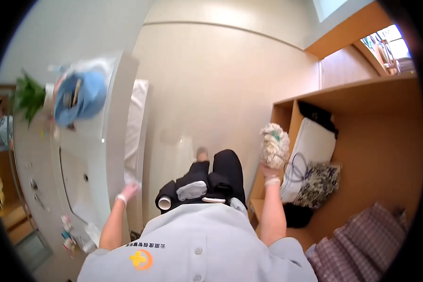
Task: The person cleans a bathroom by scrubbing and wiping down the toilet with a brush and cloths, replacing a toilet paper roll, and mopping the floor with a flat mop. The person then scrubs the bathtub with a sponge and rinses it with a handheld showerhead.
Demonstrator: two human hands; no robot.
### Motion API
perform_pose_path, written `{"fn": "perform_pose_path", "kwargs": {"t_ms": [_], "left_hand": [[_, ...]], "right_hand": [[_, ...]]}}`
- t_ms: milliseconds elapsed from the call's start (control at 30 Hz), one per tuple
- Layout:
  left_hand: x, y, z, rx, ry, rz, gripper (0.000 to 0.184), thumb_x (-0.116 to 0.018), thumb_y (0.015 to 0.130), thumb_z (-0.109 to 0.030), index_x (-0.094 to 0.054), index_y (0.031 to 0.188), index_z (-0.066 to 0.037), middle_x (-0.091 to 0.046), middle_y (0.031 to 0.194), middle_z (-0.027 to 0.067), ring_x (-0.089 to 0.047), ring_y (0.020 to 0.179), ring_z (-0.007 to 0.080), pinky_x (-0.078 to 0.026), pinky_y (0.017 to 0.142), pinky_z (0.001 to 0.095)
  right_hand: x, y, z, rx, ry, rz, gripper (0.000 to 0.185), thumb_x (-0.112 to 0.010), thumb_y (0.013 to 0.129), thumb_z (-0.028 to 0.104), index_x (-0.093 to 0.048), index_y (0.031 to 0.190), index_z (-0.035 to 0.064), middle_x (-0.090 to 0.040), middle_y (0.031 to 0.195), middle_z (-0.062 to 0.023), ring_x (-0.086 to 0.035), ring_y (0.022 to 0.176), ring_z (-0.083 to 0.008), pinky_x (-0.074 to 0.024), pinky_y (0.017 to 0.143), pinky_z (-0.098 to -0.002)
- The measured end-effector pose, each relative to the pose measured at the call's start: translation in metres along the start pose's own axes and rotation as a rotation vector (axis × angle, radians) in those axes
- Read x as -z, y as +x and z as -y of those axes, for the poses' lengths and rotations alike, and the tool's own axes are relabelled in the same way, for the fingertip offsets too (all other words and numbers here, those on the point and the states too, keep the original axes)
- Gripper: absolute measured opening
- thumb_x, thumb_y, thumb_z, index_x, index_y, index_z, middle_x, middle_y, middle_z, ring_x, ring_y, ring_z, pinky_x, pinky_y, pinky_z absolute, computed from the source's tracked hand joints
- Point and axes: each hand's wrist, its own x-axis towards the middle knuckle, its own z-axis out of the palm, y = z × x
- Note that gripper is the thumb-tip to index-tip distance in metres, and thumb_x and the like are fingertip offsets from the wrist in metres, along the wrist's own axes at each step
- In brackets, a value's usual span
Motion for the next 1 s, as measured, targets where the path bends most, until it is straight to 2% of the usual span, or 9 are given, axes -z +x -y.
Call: {"fn": "perform_pose_path", "kwargs": {"t_ms": [233,333,433,500,567,700,767,833,1000], "left_hand": [[0.185,0.214,-0.464,-0.458,-0.623,-0.058,0.030,-0.051,0.092,-0.025,-0.062,0.109,-0.003,-0.064,0.106,0.0038,-0.059,0.097,0.0133,-0.045,0.086,0.0288],[0.161,0.257,-0.453,-0.309,-0.606,-0.078,0.030,-0.052,0.091,-0.022,-0.062,0.108,-0.001,-0.065,0.096,0.0058,-0.059,0.092,0.0153,-0.044,0.086,0.0278],[0.151,0.270,-0.416,0.013,0.087,0.136,0.038,-0.050,0.083,-0.037,-0.060,0.088,0.000,-0.060,0.087,0.0250,-0.058,0.080,0.0392,-0.046,0.073,0.0452],[0.137,0.277,-0.317,-0.440,0.571,0.299,0.034,-0.051,0.081,-0.035,-0.064,0.075,-0.004,-0.063,0.075,0.0185,-0.060,0.074,0.0345,-0.047,0.069,0.0429],[0.167,0.250,-0.333,0.604,-0.070,0.324,0.026,-0.054,0.078,-0.029,-0.064,0.068,-0.007,-0.064,0.070,0.0087,-0.062,0.066,0.0232,-0.047,0.058,0.0395],[0.291,0.309,-0.390,1.054,-0.777,0.035,0.016,-0.055,0.079,-0.020,-0.060,0.078,-0.005,-0.061,0.071,0.0093,-0.061,0.060,0.0251,-0.046,0.049,0.0388],[0.368,0.405,-0.406,0.901,-0.608,-0.088,0.023,-0.051,0.083,-0.021,-0.059,0.067,-0.006,-0.062,0.068,0.0128,-0.058,0.060,0.0228,-0.047,0.054,0.0378],[0.427,0.514,-0.457,0.092,0.839,0.047,0.017,-0.052,0.082,-0.014,-0.067,0.084,-0.006,-0.065,0.079,0.0171,-0.064,0.071,0.0327,-0.052,0.062,0.0417],[0.592,0.680,-0.940,-0.318,-0.361,-0.333,0.029,-0.050,0.091,-0.021,-0.063,0.106,-0.001,-0.065,0.103,0.0092,-0.060,0.099,0.0178,-0.047,0.086,0.0305]], "right_hand": [[0.024,0.181,-0.041,-0.262,-0.090,0.161,0.049,-0.045,0.085,0.042,-0.046,0.129,0.0200,-0.050,0.130,-0.0036,-0.045,0.117,-0.0228,-0.0390,0.091,-0.0383],[0.001,0.271,-0.087,0.023,-0.560,0.106,0.047,-0.042,0.086,0.041,-0.048,0.126,0.0175,-0.053,0.127,-0.0023,-0.049,0.116,-0.0263,-0.0420,0.094,-0.0430],[0.020,0.379,-0.093,-0.151,0.010,0.287,0.042,-0.043,0.083,0.033,-0.051,0.118,0.0114,-0.055,0.124,-0.0056,-0.052,0.110,-0.0316,-0.0445,0.087,-0.0446],[0.025,0.462,-0.105,-0.171,0.043,0.254,0.045,-0.044,0.082,0.032,-0.050,0.121,0.0109,-0.051,0.129,-0.0081,-0.049,0.115,-0.0327,-0.0412,0.094,-0.0436],[0.035,0.538,-0.119,-0.189,-0.081,0.347,0.052,-0.046,0.082,0.031,-0.045,0.129,0.0105,-0.045,0.136,-0.0111,-0.040,0.126,-0.0315,-0.0344,0.105,-0.0384],[0.015,0.679,-0.190,-0.343,0.150,0.469,0.052,-0.048,0.081,0.030,-0.044,0.130,0.0105,-0.046,0.136,-0.0095,-0.038,0.128,-0.0268,-0.0337,0.105,-0.0351],[0.021,0.760,-0.195,-0.364,0.128,0.424,0.051,-0.048,0.082,0.030,-0.045,0.129,0.0101,-0.046,0.136,-0.0092,-0.038,0.128,-0.0270,-0.0329,0.106,-0.0347],[0.032,0.757,-0.211,-0.244,-0.153,0.323,0.048,-0.046,0.085,0.027,-0.045,0.130,0.0101,-0.046,0.136,-0.0081,-0.039,0.127,-0.0272,-0.0299,0.108,-0.0349],[0.019,0.962,-0.244,-0.174,-0.023,0.243,0.050,-0.047,0.087,0.027,-0.040,0.133,0.0092,-0.043,0.138,-0.0078,-0.040,0.126,-0.0248,-0.0330,0.106,-0.0344]]}}
